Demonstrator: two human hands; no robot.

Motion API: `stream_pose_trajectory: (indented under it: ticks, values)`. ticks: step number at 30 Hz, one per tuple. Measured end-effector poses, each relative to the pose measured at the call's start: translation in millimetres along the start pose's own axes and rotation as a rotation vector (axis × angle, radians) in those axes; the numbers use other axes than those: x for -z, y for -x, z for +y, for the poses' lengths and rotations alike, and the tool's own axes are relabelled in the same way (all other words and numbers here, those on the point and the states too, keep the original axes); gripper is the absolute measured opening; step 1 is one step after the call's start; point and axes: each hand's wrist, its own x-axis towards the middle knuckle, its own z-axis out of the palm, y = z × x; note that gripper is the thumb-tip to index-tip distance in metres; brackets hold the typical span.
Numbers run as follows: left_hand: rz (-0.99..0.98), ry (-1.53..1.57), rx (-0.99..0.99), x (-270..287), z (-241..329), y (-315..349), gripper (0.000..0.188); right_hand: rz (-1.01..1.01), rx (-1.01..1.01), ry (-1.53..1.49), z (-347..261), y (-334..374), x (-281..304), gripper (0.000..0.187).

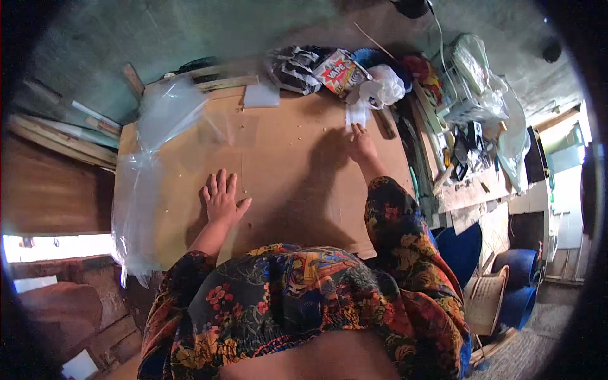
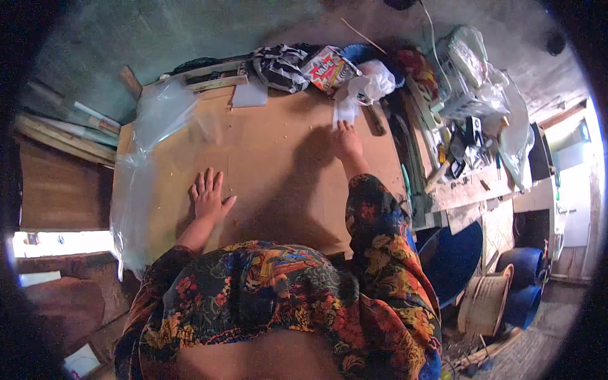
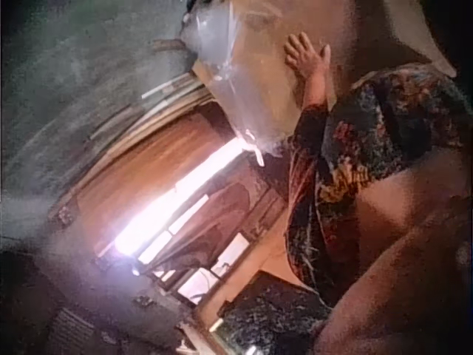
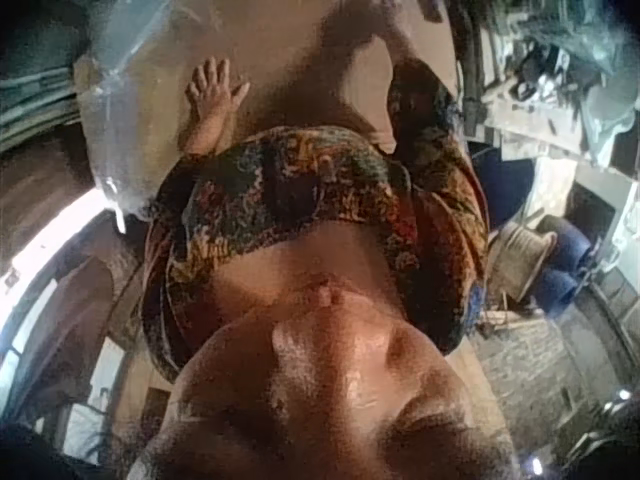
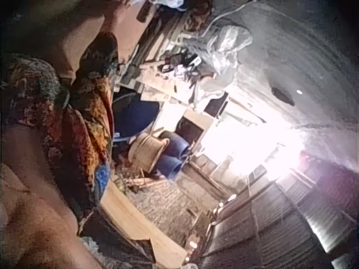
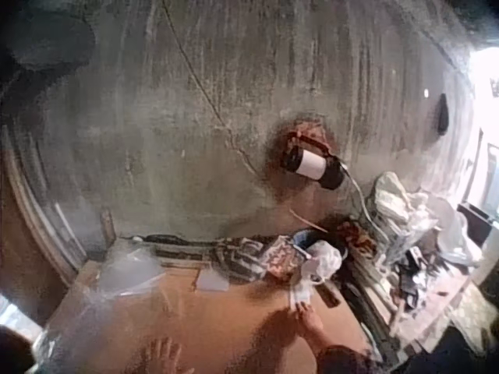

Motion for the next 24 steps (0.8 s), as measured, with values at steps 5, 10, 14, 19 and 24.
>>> stream_pose_trajectory:
  ticks: [5, 10, 14, 19, 24]
  values:
    - [0.022, -0.005, 0.011, 4.4, -1.5, 2.3, 0.07, -0.037, 0.025, 0.219, -9.1, -9.9, -9.1, 0.033]
    - [-0.007, -0.005, 0.023, 2.1, -0.6, 1.2, 0.071, -0.056, 0.226, 0.388, -5.6, -5.7, -11.2, 0.02]
    - [-0.008, -0.03, 0.009, -2.5, -0.6, -2.2, 0.073, 0.029, 0.105, -0.066, 16.0, 8.6, -17.4, 0.013]
    - [0.127, 0.119, -0.018, 13.6, 23.1, -9.6, 0.075, -0.5, -0.264, -1.534, -28.0, 65.7, 59.2, 0.005]
    - [-0.598, 1.723, -0.222, 56.0, 134.8, -56.1, 0.05, -0.674, -0.206, -1.763, -31.5, 104.3, 86.4, 0.004]
